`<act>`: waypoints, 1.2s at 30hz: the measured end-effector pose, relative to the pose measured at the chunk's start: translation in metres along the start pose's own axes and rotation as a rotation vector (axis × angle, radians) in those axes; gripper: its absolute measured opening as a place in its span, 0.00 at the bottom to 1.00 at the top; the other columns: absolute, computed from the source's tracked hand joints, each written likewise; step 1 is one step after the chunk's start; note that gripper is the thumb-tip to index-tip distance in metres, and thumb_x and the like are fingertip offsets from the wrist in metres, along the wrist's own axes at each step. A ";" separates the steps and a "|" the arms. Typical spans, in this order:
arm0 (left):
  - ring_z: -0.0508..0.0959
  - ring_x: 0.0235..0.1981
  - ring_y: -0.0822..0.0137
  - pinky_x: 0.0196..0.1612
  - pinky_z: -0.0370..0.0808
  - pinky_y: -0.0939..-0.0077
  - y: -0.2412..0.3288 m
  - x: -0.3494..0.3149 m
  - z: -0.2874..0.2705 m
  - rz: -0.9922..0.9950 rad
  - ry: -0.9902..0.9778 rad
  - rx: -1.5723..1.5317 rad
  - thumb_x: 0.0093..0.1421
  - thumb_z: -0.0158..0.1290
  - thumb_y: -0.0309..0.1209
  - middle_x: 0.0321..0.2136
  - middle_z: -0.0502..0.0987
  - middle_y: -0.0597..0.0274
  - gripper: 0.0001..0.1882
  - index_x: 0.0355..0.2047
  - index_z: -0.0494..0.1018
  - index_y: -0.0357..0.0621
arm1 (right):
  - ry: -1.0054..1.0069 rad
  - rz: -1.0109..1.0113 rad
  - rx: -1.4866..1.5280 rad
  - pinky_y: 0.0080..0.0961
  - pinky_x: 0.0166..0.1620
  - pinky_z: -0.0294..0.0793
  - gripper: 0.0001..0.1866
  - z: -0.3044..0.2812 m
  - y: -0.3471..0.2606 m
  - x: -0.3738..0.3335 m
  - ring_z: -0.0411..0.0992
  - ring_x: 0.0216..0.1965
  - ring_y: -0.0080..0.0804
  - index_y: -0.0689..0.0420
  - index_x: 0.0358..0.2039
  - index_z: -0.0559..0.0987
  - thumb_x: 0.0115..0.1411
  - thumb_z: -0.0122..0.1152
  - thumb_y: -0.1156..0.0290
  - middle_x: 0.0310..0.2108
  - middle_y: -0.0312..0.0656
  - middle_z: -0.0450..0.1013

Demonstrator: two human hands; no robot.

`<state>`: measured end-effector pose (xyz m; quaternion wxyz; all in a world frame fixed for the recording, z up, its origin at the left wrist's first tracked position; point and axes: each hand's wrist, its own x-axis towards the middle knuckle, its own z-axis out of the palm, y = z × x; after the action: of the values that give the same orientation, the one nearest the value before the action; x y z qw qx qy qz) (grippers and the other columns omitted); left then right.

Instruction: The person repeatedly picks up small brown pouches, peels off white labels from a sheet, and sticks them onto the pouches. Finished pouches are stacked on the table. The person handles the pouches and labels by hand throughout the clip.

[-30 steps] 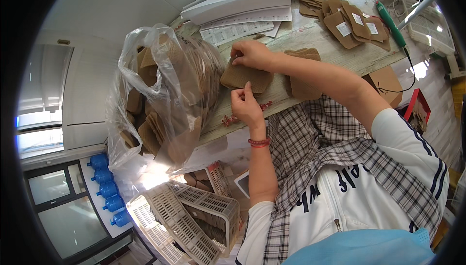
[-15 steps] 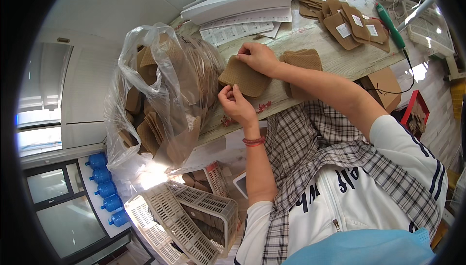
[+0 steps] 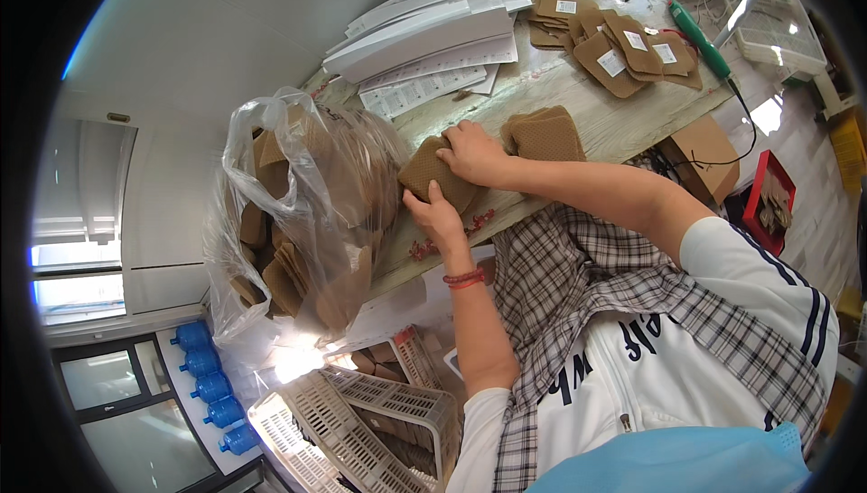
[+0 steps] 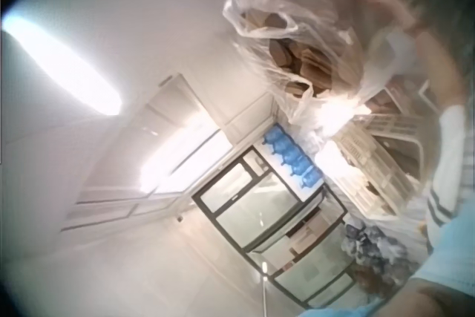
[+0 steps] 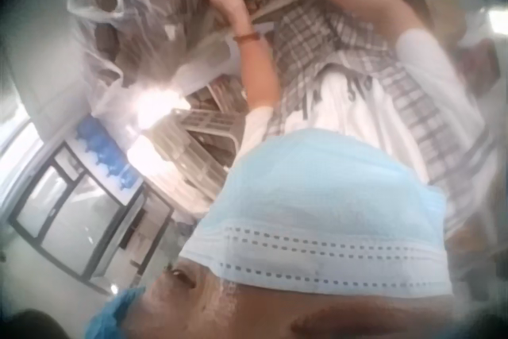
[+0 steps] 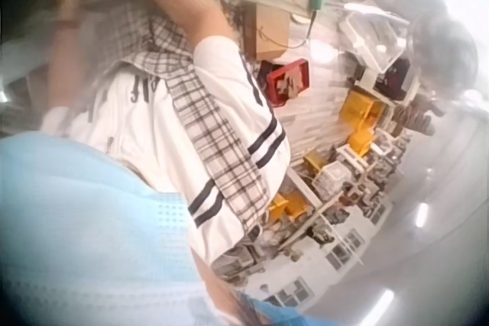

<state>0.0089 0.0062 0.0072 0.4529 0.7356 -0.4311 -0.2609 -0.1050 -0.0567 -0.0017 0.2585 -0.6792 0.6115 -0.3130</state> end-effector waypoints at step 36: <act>0.82 0.37 0.65 0.36 0.79 0.75 0.032 -0.068 -0.076 0.009 -0.101 -0.606 0.69 0.50 0.30 0.41 0.80 0.55 0.11 0.45 0.74 0.35 | 0.485 -0.234 0.300 0.29 0.43 0.76 0.09 -0.209 0.051 0.094 0.78 0.38 0.36 0.53 0.40 0.83 0.63 0.59 0.66 0.33 0.43 0.80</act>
<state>0.0212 0.0922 0.0699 0.6307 0.5514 -0.3588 -0.4116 -0.2882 -0.1496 0.1116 0.1646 -0.6047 0.5200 -0.5804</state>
